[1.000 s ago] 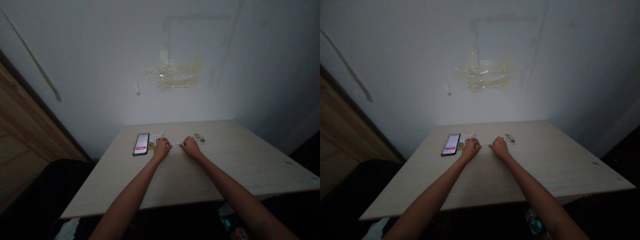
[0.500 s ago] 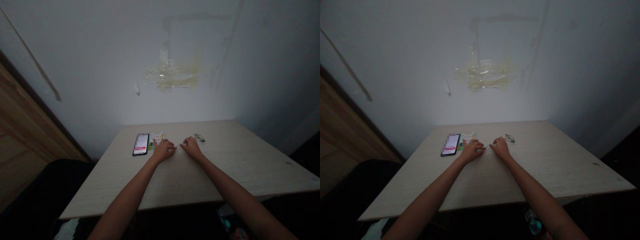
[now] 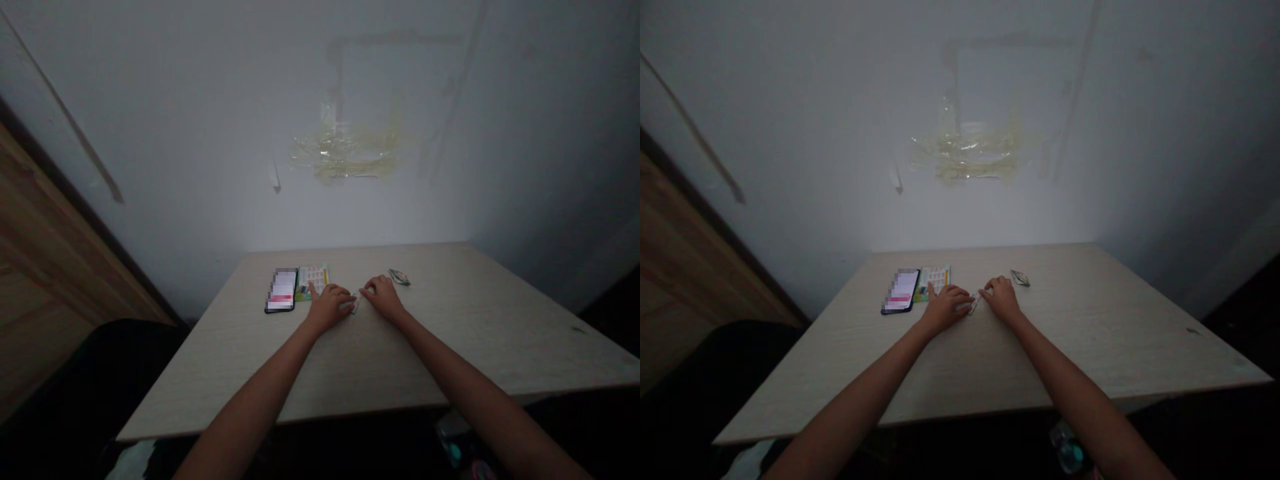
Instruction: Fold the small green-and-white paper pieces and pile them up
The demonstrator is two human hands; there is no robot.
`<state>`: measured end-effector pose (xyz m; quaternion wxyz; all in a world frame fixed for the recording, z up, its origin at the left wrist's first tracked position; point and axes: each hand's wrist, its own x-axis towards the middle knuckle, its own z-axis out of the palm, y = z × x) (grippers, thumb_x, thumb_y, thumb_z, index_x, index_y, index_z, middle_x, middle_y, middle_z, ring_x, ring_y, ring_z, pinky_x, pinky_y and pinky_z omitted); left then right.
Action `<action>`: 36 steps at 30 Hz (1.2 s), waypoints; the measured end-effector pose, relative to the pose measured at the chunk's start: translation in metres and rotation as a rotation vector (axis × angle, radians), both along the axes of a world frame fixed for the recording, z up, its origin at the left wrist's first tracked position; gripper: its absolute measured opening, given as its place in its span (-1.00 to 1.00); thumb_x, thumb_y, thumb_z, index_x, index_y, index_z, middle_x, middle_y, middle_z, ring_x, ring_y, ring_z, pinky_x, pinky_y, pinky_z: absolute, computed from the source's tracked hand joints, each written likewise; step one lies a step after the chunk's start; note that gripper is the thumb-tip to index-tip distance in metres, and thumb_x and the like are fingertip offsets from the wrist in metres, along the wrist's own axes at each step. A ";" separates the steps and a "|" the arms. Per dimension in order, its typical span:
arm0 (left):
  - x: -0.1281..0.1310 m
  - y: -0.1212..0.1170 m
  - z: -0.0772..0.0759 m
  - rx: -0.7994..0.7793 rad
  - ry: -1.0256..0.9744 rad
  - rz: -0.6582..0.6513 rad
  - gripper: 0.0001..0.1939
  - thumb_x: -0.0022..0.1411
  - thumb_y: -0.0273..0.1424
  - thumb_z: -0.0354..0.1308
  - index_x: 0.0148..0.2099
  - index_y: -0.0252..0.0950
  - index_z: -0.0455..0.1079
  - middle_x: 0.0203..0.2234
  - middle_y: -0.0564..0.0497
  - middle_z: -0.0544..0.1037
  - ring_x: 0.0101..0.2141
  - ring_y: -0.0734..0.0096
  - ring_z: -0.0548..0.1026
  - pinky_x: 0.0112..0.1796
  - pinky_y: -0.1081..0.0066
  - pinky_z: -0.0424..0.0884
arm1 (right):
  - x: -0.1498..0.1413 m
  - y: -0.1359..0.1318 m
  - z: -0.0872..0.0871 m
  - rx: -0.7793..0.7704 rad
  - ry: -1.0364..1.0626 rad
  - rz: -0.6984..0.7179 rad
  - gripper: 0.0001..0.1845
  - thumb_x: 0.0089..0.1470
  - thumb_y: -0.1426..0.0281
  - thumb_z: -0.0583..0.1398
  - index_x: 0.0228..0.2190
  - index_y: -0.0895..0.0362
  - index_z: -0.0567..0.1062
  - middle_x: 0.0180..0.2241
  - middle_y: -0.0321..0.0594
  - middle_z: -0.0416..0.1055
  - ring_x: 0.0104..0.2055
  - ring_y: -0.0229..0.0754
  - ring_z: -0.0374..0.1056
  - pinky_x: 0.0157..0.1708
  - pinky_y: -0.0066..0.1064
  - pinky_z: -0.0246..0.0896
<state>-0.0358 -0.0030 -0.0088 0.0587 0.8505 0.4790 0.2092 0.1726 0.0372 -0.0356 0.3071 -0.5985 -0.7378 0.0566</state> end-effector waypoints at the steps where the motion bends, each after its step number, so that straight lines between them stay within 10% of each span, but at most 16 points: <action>1: 0.000 0.000 0.000 0.017 0.003 0.013 -0.75 0.28 -0.17 0.12 -0.01 0.13 0.48 -0.01 0.10 0.53 0.10 0.14 0.30 0.10 -0.44 -0.56 | 0.001 0.000 0.000 -0.011 0.012 0.019 -0.74 0.12 0.24 0.20 -0.28 0.17 0.56 -0.20 -0.09 0.42 -0.05 -0.06 0.25 0.01 -0.31 0.08; 13: 0.003 -0.002 -0.004 0.079 0.015 0.132 -0.79 0.23 -0.16 0.17 -0.08 0.06 0.51 -0.06 0.09 0.55 0.08 0.08 0.30 0.10 -0.48 -0.50 | 0.002 -0.005 0.002 0.009 0.064 0.254 -0.79 0.10 0.25 0.23 -0.29 0.02 0.66 -0.26 -0.16 0.48 -0.11 -0.10 0.30 -0.02 -0.28 0.14; 36: 0.003 -0.002 -0.008 0.077 -0.003 0.131 -0.74 0.25 -0.15 0.14 -0.01 0.11 0.48 -0.04 0.07 0.54 0.09 0.04 0.29 0.10 -0.50 -0.47 | 0.002 -0.006 0.001 0.006 0.033 0.269 -0.80 0.11 0.25 0.24 -0.27 -0.02 0.66 -0.24 -0.16 0.40 -0.11 -0.13 0.27 0.00 -0.31 0.15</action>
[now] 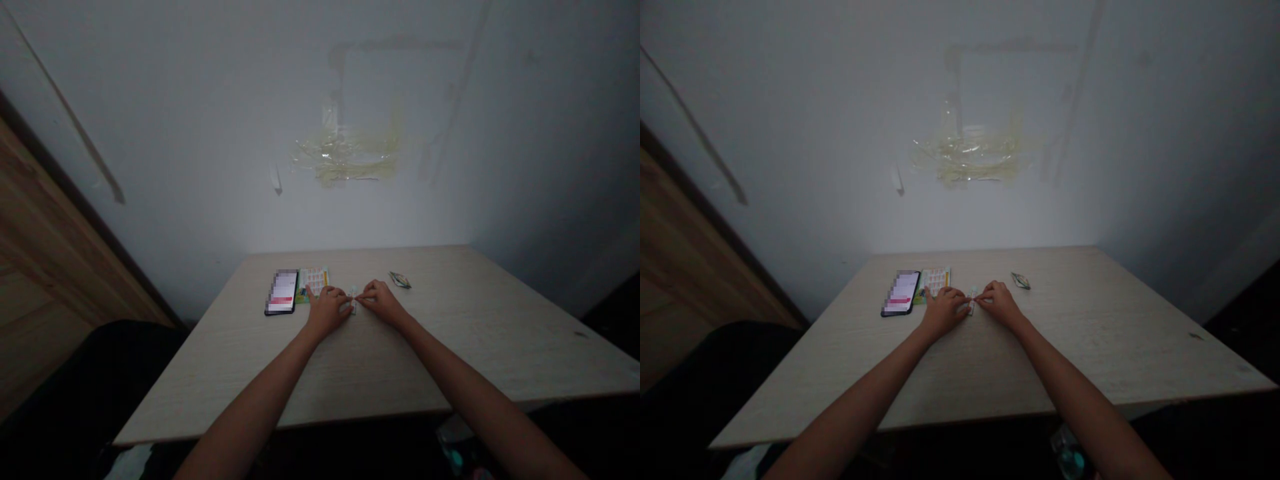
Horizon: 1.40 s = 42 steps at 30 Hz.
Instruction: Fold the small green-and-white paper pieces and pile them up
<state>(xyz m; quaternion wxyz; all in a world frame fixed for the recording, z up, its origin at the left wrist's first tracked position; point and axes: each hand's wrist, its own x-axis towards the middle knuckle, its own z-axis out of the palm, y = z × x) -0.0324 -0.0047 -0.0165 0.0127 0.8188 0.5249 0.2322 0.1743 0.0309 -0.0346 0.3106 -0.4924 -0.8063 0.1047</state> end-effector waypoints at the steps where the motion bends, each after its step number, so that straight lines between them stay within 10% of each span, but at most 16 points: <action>1: 0.000 0.000 -0.001 0.000 0.003 -0.001 -0.74 0.26 -0.15 0.13 -0.02 0.12 0.48 -0.04 0.07 0.54 0.09 0.04 0.29 0.10 -0.50 -0.48 | 0.000 0.001 -0.001 0.003 0.000 -0.004 -0.80 0.12 0.24 0.24 -0.27 -0.02 0.66 -0.24 -0.16 0.40 -0.11 -0.13 0.27 0.00 -0.31 0.15; 42: 0.000 -0.003 0.008 -0.001 0.103 -0.018 -0.72 0.31 -0.13 0.06 0.02 0.13 0.46 0.00 0.06 0.51 0.10 0.07 0.29 0.08 -0.55 -0.40 | -0.011 0.002 0.007 -0.008 -0.140 -0.213 -0.62 0.13 0.08 0.20 -0.09 -0.05 0.59 -0.15 -0.10 0.32 -0.06 -0.06 0.24 0.01 -0.27 0.12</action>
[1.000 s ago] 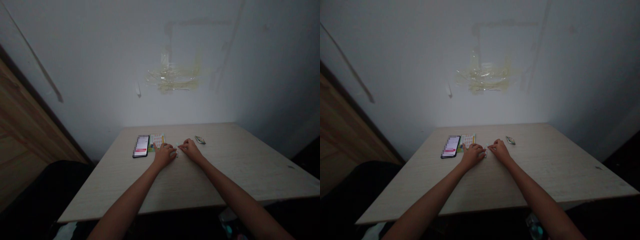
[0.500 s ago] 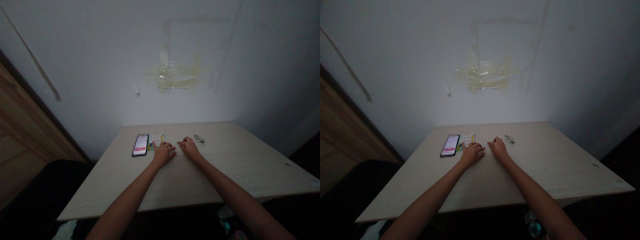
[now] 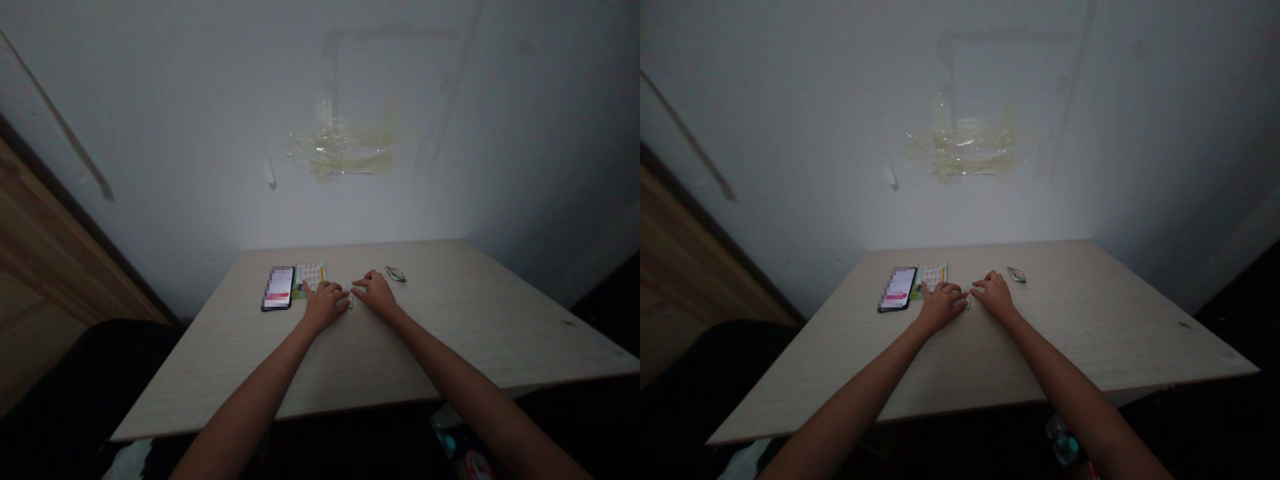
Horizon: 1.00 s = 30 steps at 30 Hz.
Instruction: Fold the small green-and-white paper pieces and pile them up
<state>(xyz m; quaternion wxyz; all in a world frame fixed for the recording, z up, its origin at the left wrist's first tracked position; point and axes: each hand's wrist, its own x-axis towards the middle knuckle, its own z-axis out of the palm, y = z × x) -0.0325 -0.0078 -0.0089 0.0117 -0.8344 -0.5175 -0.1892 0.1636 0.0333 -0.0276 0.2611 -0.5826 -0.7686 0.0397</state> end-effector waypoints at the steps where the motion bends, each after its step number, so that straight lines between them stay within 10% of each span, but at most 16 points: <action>1: 0.000 0.000 0.000 0.000 0.003 -0.001 -0.72 0.31 -0.13 0.06 0.02 0.13 0.46 0.00 0.06 0.51 0.10 0.07 0.29 0.08 -0.55 -0.39 | 0.000 0.000 0.001 -0.002 0.000 -0.001 -0.62 0.12 0.07 0.21 -0.09 -0.05 0.59 -0.15 -0.10 0.32 -0.06 -0.06 0.24 0.01 -0.28 0.12; 30: -0.001 0.000 0.000 -0.024 0.022 0.014 -0.71 0.33 -0.12 0.01 0.05 0.18 0.43 0.02 0.09 0.49 0.11 0.05 0.27 0.06 -0.57 -0.35 | 0.008 0.002 0.005 -0.075 -0.019 0.111 -0.46 -0.04 0.07 0.32 -0.01 -0.03 0.54 -0.09 -0.11 0.33 0.01 -0.05 0.23 0.09 -0.24 0.08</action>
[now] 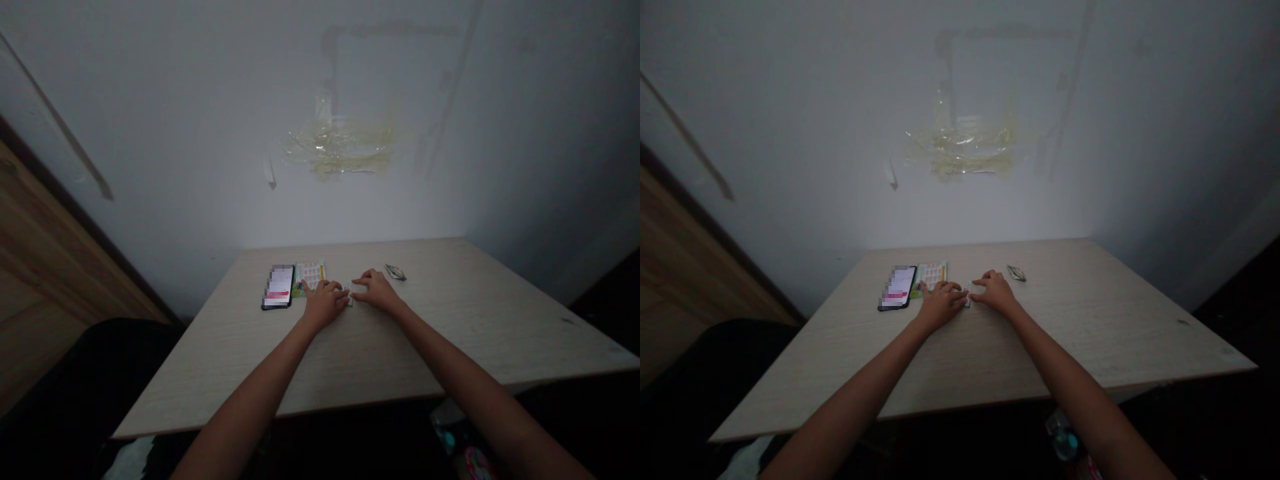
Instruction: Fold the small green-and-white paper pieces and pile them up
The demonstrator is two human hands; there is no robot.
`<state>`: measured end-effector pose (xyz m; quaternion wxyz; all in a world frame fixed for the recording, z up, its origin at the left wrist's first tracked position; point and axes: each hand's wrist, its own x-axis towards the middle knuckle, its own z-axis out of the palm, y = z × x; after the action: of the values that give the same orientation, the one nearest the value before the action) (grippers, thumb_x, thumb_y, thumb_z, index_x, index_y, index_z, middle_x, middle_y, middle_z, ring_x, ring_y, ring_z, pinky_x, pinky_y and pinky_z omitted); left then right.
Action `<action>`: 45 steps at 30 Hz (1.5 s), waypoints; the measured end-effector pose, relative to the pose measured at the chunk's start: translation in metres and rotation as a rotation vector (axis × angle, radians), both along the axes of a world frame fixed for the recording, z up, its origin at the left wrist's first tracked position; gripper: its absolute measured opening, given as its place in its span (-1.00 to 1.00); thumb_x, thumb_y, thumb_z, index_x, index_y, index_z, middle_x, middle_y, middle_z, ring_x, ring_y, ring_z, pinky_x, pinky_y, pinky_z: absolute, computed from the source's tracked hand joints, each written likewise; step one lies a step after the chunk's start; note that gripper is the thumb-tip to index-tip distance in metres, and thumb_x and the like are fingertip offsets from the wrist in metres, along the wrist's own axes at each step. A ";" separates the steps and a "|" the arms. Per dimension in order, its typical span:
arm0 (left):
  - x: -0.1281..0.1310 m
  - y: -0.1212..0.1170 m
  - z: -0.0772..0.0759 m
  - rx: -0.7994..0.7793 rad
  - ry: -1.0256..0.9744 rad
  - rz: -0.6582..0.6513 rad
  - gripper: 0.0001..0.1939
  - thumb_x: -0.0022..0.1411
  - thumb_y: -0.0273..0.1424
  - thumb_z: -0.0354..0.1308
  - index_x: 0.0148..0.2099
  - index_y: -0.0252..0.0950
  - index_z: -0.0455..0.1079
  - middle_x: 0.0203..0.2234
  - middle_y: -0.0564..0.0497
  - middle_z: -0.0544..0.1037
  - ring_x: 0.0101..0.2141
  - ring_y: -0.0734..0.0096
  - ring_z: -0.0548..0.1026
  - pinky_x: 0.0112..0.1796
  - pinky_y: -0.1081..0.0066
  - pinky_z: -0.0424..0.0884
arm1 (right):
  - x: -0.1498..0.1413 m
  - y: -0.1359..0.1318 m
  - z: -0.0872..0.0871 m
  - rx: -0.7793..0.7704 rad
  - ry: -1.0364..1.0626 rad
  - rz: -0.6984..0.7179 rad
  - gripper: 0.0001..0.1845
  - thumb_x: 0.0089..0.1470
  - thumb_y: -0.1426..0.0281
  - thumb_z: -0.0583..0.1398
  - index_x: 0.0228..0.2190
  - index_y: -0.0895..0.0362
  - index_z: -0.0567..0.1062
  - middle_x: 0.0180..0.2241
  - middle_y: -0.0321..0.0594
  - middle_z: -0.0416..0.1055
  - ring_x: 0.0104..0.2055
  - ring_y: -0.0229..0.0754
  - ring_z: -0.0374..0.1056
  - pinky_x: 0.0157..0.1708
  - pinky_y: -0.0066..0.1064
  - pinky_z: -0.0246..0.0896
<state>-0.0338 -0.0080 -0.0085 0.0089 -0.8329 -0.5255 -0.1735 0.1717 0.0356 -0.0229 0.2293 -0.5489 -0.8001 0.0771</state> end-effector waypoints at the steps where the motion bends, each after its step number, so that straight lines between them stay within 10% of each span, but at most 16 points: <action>1: 0.000 0.000 0.000 0.000 0.000 0.001 -0.71 0.34 -0.12 0.01 0.05 0.18 0.43 0.02 0.09 0.49 0.11 0.05 0.27 0.07 -0.56 -0.36 | 0.000 -0.001 0.000 0.000 -0.001 0.001 -0.45 -0.04 0.06 0.32 -0.01 -0.03 0.54 -0.08 -0.10 0.32 0.01 -0.04 0.23 0.10 -0.23 0.08; 28: 0.001 0.000 -0.001 0.018 0.002 0.008 -0.71 0.33 -0.16 0.02 0.06 0.16 0.42 0.02 0.09 0.49 0.10 0.07 0.28 0.06 -0.57 -0.39 | 0.006 -0.008 -0.007 -0.021 -0.048 0.083 -0.15 -0.14 -0.06 0.33 0.16 -0.01 0.37 0.12 -0.04 0.24 0.17 0.07 0.11 0.19 -0.12 0.00; 45: 0.000 0.000 -0.003 0.024 -0.011 0.011 -0.71 0.31 -0.15 0.05 0.03 0.12 0.45 0.01 0.07 0.50 0.11 0.05 0.28 0.09 -0.54 -0.36 | 0.015 -0.004 -0.016 0.056 0.132 0.180 -0.84 0.10 0.24 0.26 -0.28 -0.07 0.65 -0.02 -0.16 0.41 0.06 -0.07 0.24 0.12 -0.19 0.09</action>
<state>-0.0334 -0.0083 -0.0119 0.0168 -0.8289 -0.5279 -0.1843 0.1869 0.0318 -0.0385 0.2889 -0.4619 -0.8312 0.1111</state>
